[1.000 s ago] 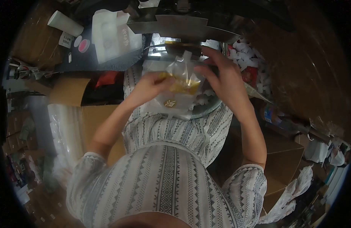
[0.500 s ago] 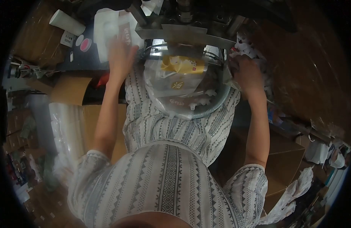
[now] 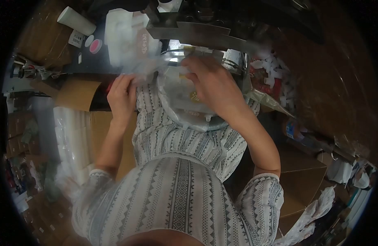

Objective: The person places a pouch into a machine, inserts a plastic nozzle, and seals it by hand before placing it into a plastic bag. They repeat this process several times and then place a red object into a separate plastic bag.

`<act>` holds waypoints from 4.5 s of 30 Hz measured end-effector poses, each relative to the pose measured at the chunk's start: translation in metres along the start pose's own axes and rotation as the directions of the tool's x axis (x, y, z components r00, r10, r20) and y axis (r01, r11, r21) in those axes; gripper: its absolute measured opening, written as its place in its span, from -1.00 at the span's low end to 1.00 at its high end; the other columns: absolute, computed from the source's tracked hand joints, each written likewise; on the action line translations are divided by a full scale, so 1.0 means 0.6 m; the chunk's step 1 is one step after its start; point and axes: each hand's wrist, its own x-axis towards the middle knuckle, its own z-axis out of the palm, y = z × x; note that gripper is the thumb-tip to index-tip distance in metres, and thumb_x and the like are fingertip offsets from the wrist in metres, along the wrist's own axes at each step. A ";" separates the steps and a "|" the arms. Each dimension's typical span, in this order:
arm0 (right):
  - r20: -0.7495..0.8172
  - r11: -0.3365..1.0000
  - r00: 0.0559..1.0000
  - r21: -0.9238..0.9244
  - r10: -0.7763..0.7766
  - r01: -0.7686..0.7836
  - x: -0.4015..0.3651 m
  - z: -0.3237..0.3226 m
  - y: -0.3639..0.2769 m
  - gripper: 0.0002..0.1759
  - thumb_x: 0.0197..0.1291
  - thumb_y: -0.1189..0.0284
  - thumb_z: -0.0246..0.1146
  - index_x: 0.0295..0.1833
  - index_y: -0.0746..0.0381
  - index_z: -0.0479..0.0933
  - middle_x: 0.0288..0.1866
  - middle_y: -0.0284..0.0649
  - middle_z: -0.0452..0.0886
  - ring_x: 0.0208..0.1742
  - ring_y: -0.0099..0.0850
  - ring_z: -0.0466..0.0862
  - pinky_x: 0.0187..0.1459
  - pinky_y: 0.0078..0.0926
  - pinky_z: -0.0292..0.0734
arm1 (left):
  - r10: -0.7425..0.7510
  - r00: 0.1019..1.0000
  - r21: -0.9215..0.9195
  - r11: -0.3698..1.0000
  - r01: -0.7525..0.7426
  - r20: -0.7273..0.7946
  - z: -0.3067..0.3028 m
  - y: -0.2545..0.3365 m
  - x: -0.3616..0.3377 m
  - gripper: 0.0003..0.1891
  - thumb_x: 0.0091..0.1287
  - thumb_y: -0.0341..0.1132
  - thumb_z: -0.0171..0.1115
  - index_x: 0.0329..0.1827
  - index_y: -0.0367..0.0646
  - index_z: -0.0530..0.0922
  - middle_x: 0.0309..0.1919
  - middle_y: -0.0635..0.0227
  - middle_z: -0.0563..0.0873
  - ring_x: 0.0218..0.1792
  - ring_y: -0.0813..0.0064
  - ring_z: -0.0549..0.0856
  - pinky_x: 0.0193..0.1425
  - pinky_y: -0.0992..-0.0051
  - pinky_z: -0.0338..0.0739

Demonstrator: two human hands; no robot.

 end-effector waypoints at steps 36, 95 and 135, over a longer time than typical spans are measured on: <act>-0.057 0.953 0.961 0.161 0.269 -0.257 -0.028 -0.034 0.000 -0.80 0.09 0.47 0.31 -0.18 0.29 0.51 -0.37 -0.10 0.61 -0.36 -0.22 0.67 -0.29 -0.41 0.55 | -0.042 0.999 -0.030 0.999 0.043 0.027 0.022 -0.010 -0.022 -0.87 0.15 -0.50 0.23 -0.24 -0.19 0.61 -0.44 0.20 0.57 -0.43 0.11 0.59 -0.37 0.29 0.47; -0.118 0.945 0.938 0.068 0.326 -0.320 -0.058 -0.069 0.052 -0.72 0.23 0.48 0.24 0.05 0.30 0.53 -0.06 -0.25 0.67 -0.10 -0.55 0.64 -0.09 -0.58 0.50 | -0.144 0.590 -0.507 0.379 0.774 0.794 0.121 0.079 0.043 -0.74 0.34 -0.25 0.21 -0.20 -0.34 0.59 -0.43 0.29 0.69 -0.55 0.63 0.63 -0.43 0.58 0.51; -0.009 0.962 0.970 0.133 0.244 -0.241 -0.036 -0.018 0.021 -0.75 0.14 0.47 0.28 -0.06 0.29 0.54 -0.31 -0.09 0.64 -0.34 -0.28 0.67 -0.29 -0.44 0.54 | 0.044 0.818 -0.530 0.781 0.330 0.574 0.072 0.067 -0.015 -0.86 0.28 -0.37 0.21 -0.20 -0.24 0.62 -0.42 0.21 0.68 -0.52 0.41 0.68 -0.46 0.50 0.48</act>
